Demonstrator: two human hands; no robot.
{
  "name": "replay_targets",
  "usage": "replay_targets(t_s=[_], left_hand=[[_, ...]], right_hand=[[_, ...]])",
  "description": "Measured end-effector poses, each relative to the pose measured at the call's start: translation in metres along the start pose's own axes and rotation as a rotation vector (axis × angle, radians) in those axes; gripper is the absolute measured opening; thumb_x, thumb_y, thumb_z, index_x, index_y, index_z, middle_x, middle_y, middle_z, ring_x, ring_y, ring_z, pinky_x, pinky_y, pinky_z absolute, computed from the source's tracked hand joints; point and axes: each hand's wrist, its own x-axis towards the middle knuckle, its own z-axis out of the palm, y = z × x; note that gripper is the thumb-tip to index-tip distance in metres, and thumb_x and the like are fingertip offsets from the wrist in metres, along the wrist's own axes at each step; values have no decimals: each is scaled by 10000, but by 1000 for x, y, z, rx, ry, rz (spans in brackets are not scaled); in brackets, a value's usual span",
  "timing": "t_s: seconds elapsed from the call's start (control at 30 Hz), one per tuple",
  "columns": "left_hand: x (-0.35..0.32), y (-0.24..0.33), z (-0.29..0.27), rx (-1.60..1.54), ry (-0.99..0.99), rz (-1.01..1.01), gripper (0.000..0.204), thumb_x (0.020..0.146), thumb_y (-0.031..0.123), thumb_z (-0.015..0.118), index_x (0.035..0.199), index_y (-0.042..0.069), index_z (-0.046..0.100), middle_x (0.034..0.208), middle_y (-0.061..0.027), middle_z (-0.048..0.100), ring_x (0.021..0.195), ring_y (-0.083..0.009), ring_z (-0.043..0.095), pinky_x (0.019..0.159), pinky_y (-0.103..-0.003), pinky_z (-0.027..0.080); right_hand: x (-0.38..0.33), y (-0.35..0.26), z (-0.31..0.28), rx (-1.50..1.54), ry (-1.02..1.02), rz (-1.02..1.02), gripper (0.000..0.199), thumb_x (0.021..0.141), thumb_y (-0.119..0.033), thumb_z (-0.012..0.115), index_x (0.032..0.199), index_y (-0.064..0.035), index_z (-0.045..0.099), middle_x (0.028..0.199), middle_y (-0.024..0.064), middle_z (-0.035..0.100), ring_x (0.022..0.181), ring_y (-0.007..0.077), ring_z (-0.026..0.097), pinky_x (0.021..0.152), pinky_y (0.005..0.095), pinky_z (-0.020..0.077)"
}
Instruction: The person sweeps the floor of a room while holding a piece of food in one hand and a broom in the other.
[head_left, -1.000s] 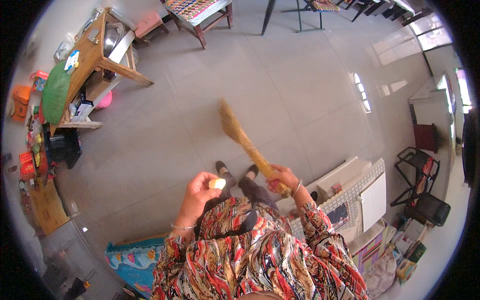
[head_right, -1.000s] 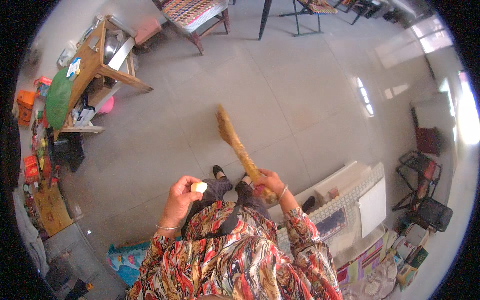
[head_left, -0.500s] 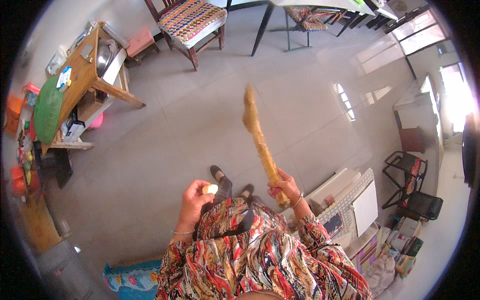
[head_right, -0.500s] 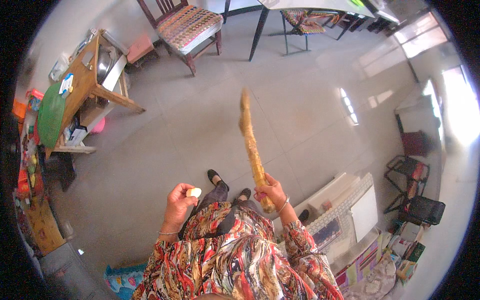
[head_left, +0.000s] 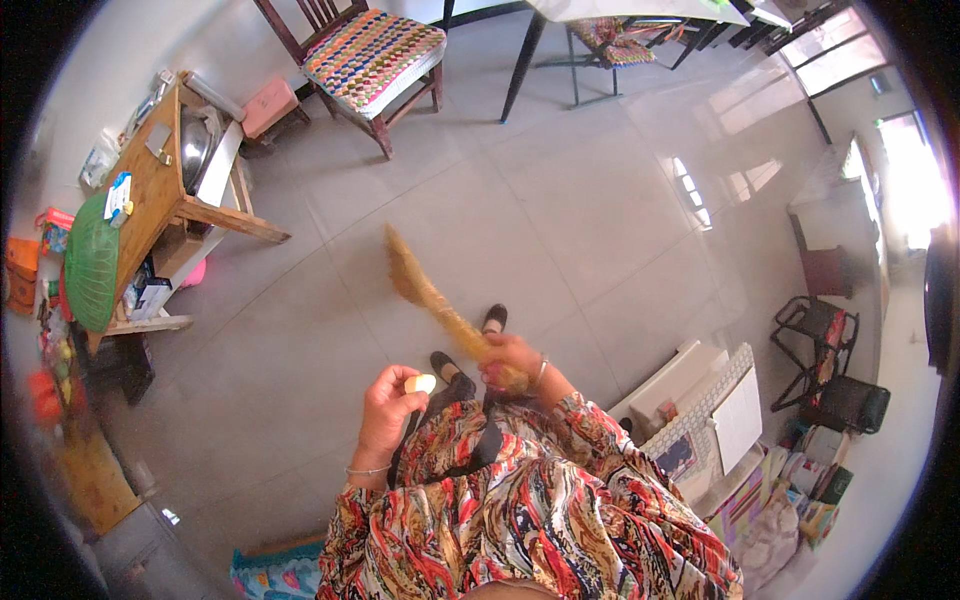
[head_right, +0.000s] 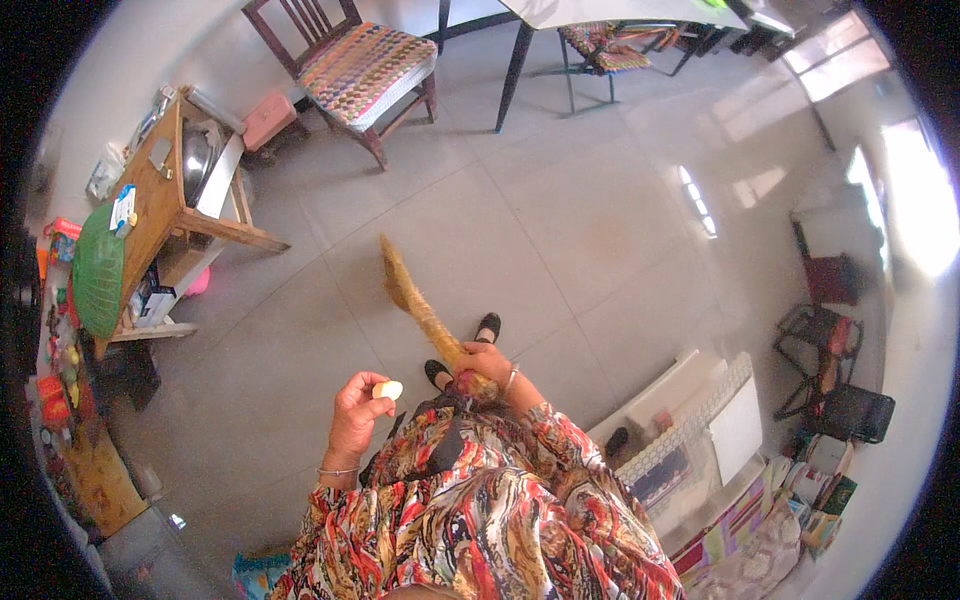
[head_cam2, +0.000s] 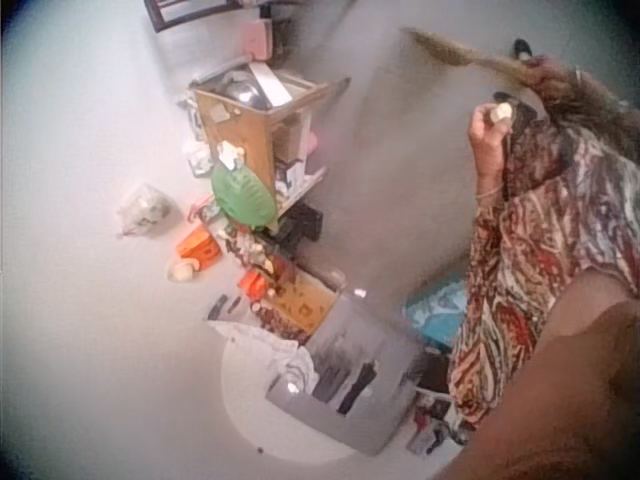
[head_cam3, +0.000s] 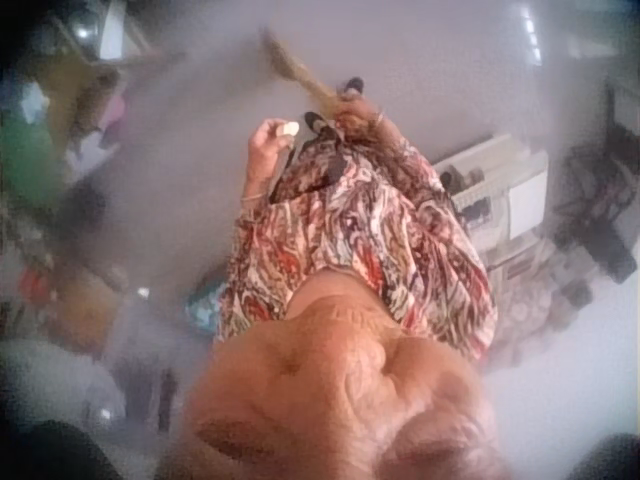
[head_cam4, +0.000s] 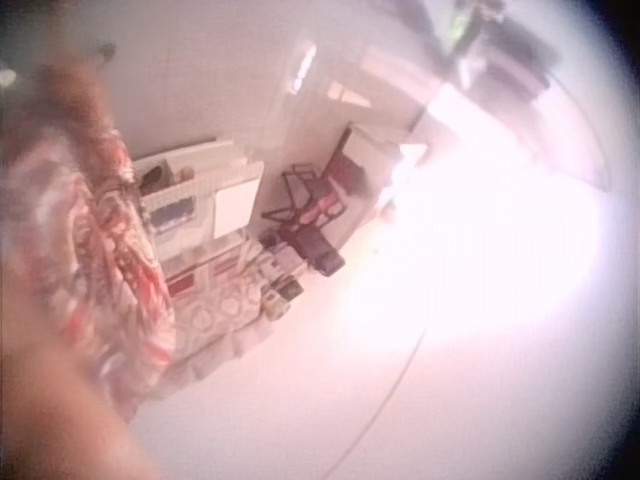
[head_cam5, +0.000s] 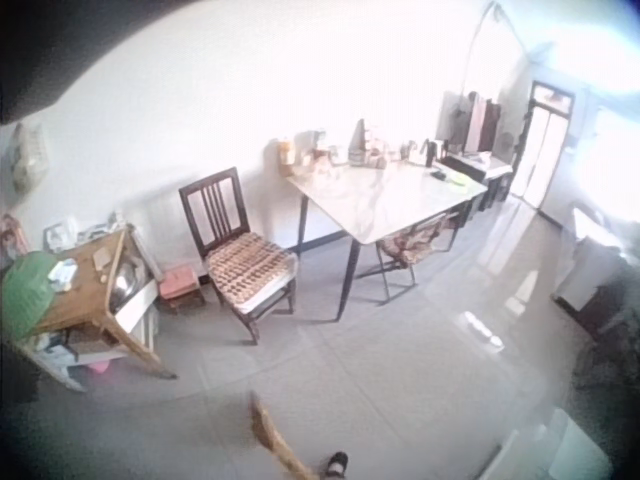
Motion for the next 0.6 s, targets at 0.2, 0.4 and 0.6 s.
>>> replay_targets(t_s=[0.2,0.4,0.6], left_hand=[[60,51,54,-14,71,-19,239,774,-4,633,996,-5,545,884,-58,610,733,-109,565,665,-241,479],[134,83,93,28,71,-10,261,773,19,620,1019,-9,537,904,-76,619,728,-127,572,662,-266,482],[191,103,135,18,106,-68,257,776,10,614,1020,-12,537,903,-78,618,728,-129,572,670,-261,477]], right_hand=[[-18,-85,-110,-44,250,-84,315,748,-58,642,1046,39,604,751,97,617,591,154,607,517,282,504],[-36,-185,-136,135,378,-108,337,764,1,592,1095,49,551,774,114,584,565,168,586,467,283,477],[-32,-267,-129,309,280,-230,509,777,72,557,1265,50,415,820,135,563,576,192,584,480,292,480]])
